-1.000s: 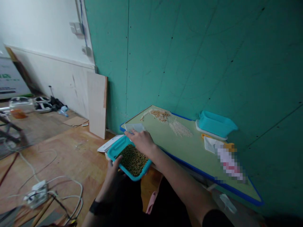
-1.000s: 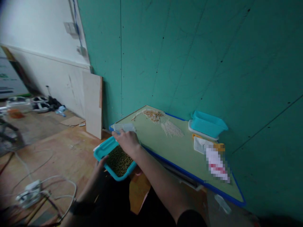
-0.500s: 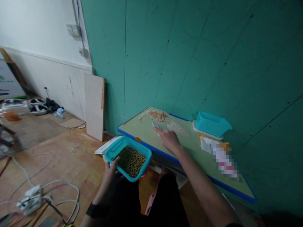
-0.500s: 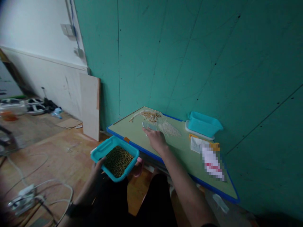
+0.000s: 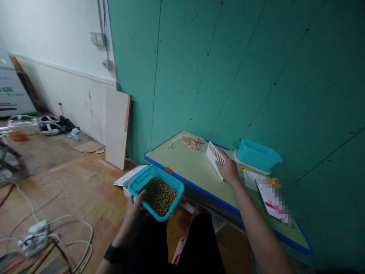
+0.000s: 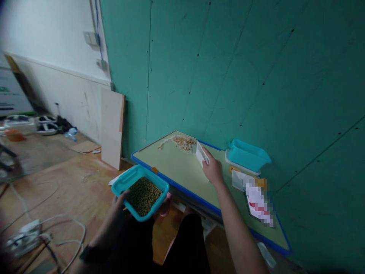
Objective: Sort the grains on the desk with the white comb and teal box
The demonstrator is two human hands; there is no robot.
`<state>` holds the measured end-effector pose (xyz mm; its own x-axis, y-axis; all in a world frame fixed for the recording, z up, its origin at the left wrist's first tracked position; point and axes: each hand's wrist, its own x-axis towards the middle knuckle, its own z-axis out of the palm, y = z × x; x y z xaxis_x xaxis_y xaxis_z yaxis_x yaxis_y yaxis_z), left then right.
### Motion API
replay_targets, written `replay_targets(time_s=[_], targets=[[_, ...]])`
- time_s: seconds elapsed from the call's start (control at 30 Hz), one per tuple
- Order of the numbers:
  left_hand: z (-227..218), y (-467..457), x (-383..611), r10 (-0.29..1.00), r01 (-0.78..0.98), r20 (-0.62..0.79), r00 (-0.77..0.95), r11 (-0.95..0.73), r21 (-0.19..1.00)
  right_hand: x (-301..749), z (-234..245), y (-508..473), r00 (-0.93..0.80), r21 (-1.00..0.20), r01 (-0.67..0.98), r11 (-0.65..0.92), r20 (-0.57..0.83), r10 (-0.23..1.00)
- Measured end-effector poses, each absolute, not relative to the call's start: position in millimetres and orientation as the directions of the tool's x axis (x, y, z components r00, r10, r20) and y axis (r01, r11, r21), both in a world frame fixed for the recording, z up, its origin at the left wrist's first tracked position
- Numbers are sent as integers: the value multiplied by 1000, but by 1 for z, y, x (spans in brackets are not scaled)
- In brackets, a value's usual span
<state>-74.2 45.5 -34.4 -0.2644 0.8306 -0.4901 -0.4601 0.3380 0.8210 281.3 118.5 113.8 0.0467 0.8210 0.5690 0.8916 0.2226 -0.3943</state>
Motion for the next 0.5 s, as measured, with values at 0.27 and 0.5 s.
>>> replay_targets(time_s=[0.27, 0.5], targets=[[-35, 42, -73, 850, -457, -463, -251, 317, 831, 241, 116, 162, 195, -620, 689, 377, 659, 727], [-30, 39, -73, 847, -462, -469, -250, 321, 827, 180, 109, 250, 271, -757, 590, 282, 514, 814]])
